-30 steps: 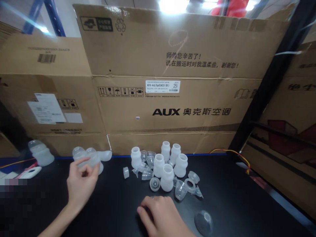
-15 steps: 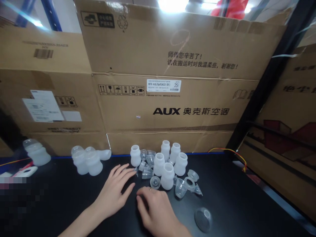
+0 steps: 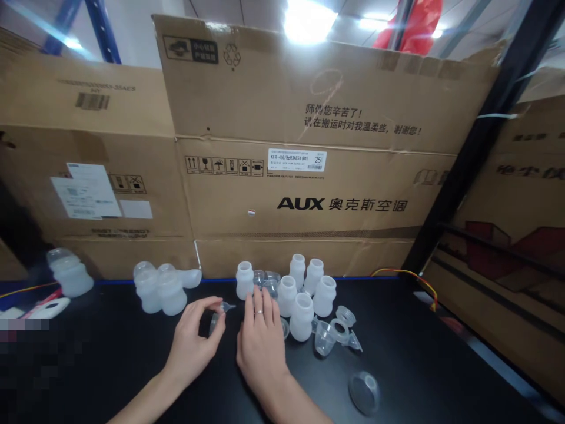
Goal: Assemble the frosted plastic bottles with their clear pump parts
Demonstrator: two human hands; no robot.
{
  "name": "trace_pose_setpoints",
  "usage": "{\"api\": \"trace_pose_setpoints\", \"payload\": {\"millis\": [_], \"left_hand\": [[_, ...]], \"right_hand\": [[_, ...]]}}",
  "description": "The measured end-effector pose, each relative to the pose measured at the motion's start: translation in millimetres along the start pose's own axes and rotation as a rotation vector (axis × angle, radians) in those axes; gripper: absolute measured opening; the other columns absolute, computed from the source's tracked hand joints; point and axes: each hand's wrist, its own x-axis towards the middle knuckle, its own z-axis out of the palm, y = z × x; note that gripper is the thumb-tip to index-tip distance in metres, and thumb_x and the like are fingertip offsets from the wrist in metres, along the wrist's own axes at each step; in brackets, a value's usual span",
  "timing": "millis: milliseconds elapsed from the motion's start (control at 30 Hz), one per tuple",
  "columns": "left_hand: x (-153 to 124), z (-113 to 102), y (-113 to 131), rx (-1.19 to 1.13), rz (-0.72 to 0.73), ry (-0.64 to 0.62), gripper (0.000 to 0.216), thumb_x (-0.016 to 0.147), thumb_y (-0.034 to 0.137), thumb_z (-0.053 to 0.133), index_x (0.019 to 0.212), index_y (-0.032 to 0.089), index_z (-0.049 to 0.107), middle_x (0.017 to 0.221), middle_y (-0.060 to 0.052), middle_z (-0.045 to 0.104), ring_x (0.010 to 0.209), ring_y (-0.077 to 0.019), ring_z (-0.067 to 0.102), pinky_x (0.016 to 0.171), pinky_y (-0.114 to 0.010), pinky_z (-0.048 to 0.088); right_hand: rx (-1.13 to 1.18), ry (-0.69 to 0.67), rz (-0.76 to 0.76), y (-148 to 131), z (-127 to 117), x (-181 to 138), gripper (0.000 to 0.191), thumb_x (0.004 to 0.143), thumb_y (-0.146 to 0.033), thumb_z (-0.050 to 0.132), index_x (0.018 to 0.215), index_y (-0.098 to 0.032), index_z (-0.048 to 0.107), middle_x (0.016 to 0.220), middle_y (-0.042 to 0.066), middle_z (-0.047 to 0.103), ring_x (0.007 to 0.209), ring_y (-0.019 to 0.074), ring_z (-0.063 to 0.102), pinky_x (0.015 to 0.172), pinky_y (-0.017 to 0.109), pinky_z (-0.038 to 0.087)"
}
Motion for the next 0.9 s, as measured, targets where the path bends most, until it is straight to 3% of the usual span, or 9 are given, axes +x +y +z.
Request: {"api": "trace_pose_setpoints", "payload": {"millis": [67,167,267,367,500,633,733,900], "left_hand": [[0,-1,-3,-0.004,-0.045,0.033,0.016,0.095,0.021,0.062,0.111,0.024,0.062,0.091,-0.003,0.074,0.090,-0.0256,0.074,0.085,-0.043,0.059],[1,-3,-5,-0.023,-0.095,0.041,0.014,0.097,0.025,0.063,0.111,0.025,0.065,0.093,-0.003,0.076,0.090,-0.0247,0.075,0.084,-0.042,0.060],[2,-4,-2,-0.053,-0.110,0.022,0.013,0.097,0.026,0.065,0.108,0.025,0.069,0.092,-0.003,0.077,0.090,-0.0243,0.074,0.085,-0.042,0.060],[2,-6,1,-0.078,-0.112,0.005,0.012,0.094,0.026,0.067,0.105,0.026,0.072,0.089,-0.002,0.078,0.085,-0.0241,0.073,0.082,-0.041,0.059],[2,-8,3,-0.108,-0.124,-0.008,0.011,0.091,0.025,0.070,0.102,0.025,0.074,0.086,-0.002,0.078,0.082,-0.0245,0.073,0.079,-0.042,0.059],[1,-13,9,-0.161,-0.144,-0.048,0.011,0.091,0.025,0.069,0.101,0.025,0.073,0.086,-0.002,0.078,0.080,-0.0234,0.075,0.077,-0.039,0.060],[-1,-19,20,-0.293,-0.163,-0.158,0.011,0.091,0.025,0.068,0.102,0.025,0.072,0.084,-0.001,0.079,0.077,-0.0208,0.076,0.076,-0.034,0.060],[-1,-26,39,-0.728,-0.460,-0.337,0.021,0.088,0.034,0.075,0.105,0.021,0.073,0.087,-0.004,0.081,0.083,-0.0203,0.074,0.077,-0.029,0.053]], "right_hand": [[-0.037,0.011,0.048,-2,8,8,0.058,0.096,-0.025,0.059,0.149,-0.004,0.052,0.157,0.028,0.051,0.146,0.0474,0.043,0.115,0.064,0.035],[-0.087,0.021,0.093,1,11,12,0.048,0.092,-0.017,0.062,0.138,-0.006,0.061,0.152,0.029,0.055,0.149,0.0504,0.038,0.117,0.068,0.029],[-0.076,0.002,0.070,7,7,10,0.040,0.089,-0.005,0.061,0.127,-0.015,0.068,0.139,0.020,0.069,0.150,0.0485,0.038,0.120,0.068,0.024],[0.043,-0.005,0.021,11,0,7,0.036,0.093,-0.006,0.059,0.124,-0.022,0.066,0.123,0.009,0.078,0.145,0.0429,0.046,0.121,0.067,0.022],[0.253,0.006,-0.037,8,-9,6,0.030,0.099,-0.016,0.060,0.127,-0.024,0.060,0.120,0.006,0.076,0.134,0.0364,0.056,0.120,0.064,0.031],[0.490,0.011,-0.127,3,-21,1,0.050,0.097,-0.011,0.055,0.145,-0.019,0.044,0.137,0.015,0.066,0.133,0.0318,0.057,0.117,0.056,0.044],[0.742,0.004,-0.095,5,-31,-8,0.060,0.097,-0.012,0.056,0.152,-0.022,0.036,0.133,0.015,0.064,0.124,0.0276,0.064,0.109,0.046,0.054],[1.020,-0.031,0.040,14,-41,-23,0.074,0.091,-0.011,0.066,0.155,-0.030,0.034,0.127,0.010,0.067,0.116,0.0258,0.070,0.104,0.044,0.060]]}}
